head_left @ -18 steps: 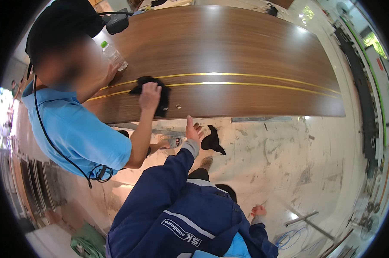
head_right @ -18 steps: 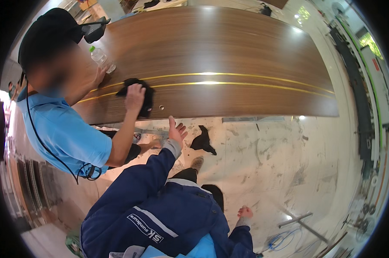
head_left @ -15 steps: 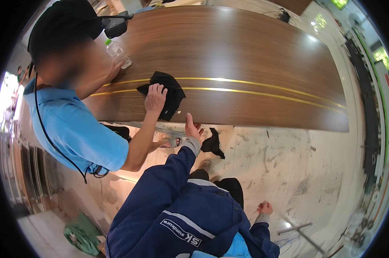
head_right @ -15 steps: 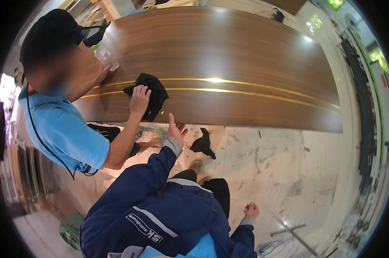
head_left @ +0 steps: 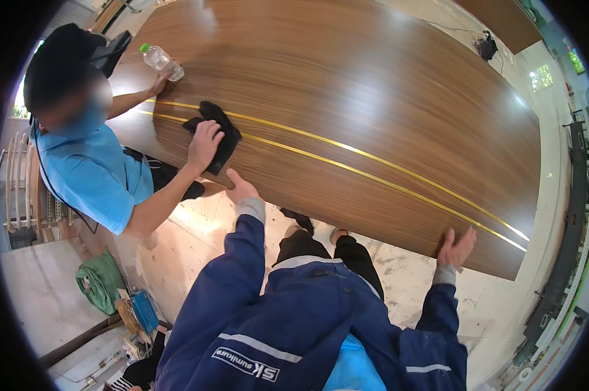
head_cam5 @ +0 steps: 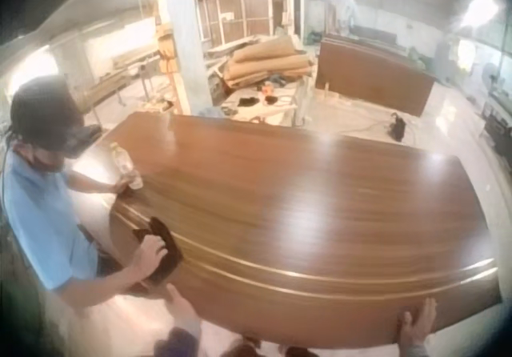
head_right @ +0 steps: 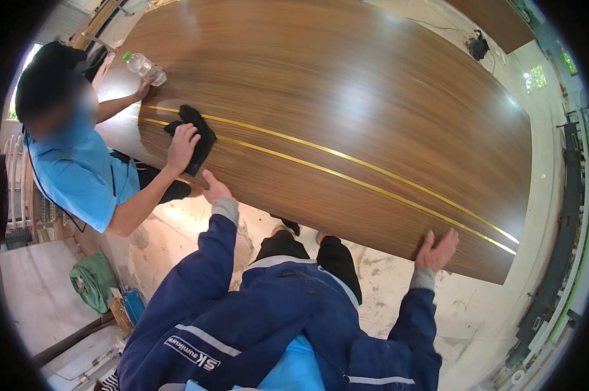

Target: The person wipes a large wooden tabletop with a black cloth, then applies two parallel strips of gold decorative tape along the center. They smooth the tape with the cloth and use a small blade to trim excess tape at the edges.

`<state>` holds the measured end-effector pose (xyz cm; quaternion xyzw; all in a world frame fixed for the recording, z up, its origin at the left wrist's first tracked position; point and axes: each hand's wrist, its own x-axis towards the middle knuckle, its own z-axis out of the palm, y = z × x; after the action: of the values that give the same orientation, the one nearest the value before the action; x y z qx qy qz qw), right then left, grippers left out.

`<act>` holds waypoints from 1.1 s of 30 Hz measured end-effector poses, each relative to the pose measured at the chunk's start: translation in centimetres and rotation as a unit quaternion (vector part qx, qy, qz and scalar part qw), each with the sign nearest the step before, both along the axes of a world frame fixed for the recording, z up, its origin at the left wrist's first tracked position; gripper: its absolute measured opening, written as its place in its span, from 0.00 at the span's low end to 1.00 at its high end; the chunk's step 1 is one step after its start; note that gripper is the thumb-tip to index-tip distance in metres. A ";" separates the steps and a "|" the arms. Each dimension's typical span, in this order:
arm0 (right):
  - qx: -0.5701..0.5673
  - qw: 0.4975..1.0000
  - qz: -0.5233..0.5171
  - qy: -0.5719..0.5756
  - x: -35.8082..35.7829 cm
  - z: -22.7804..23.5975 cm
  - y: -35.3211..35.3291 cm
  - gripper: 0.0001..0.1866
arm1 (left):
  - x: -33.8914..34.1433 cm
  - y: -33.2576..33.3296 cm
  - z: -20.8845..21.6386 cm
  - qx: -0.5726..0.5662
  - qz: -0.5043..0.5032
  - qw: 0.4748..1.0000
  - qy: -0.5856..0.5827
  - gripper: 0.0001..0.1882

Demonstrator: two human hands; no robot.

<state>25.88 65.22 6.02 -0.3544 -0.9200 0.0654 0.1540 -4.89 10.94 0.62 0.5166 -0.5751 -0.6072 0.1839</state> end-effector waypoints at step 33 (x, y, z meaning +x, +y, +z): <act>-0.046 0.997 0.003 -0.067 -5.1 -0.8 1.5 0.35 | 0.1 -1.0 -1.6 -0.123 0.010 0.991 -0.050 0.37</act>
<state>20.80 66.73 5.18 -0.3621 -0.9253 0.0841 0.0755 -4.77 9.99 -0.95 0.5255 -0.6488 -0.5032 0.2231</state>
